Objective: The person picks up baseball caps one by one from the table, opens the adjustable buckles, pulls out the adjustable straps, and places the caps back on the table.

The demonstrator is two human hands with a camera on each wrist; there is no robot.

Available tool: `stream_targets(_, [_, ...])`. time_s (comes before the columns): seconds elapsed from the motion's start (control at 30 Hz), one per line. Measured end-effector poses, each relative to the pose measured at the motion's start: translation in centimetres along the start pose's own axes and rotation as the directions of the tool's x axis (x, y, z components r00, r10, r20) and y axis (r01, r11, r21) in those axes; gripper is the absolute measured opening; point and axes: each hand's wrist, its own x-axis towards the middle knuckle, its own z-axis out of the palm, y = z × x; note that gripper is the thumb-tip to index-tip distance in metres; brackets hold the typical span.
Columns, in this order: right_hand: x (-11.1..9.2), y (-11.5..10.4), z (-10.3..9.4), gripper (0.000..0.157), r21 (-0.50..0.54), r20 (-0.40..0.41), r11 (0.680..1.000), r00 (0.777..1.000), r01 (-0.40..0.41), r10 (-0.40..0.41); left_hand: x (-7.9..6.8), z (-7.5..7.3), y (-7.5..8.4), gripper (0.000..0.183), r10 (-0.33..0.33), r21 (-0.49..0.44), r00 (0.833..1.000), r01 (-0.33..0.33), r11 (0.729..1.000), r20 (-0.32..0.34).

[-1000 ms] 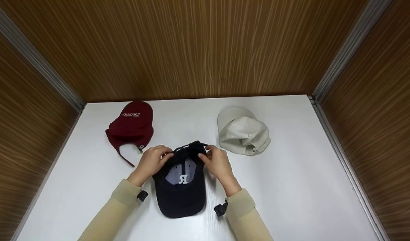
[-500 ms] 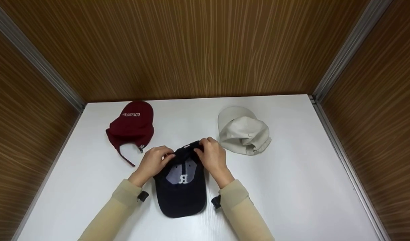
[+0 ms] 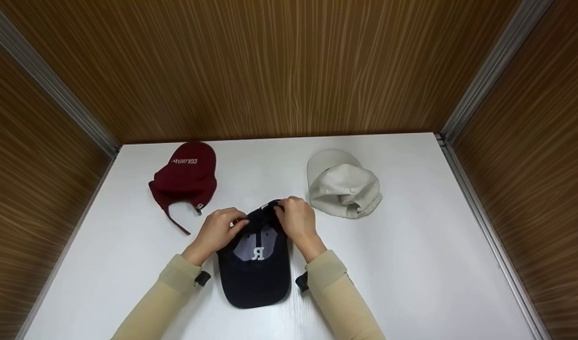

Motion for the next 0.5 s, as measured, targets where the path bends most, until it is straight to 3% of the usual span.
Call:
stream_targets(0.3, [0.4,-1.0,-0.1,0.007,0.216,-0.106,0.974,0.990,-0.063,0.088,0.2,-0.2,0.7,0.015,-0.008,-0.033,1.000,0.008,0.999,-0.011])
stream_targets(0.5, [0.4,-2.3,-0.4,0.010,0.301,-0.120,0.949,0.984,-0.090,0.131,1.1,-0.7,1.6,0.025,-0.070,-0.107,0.997,0.068,0.992,-0.014])
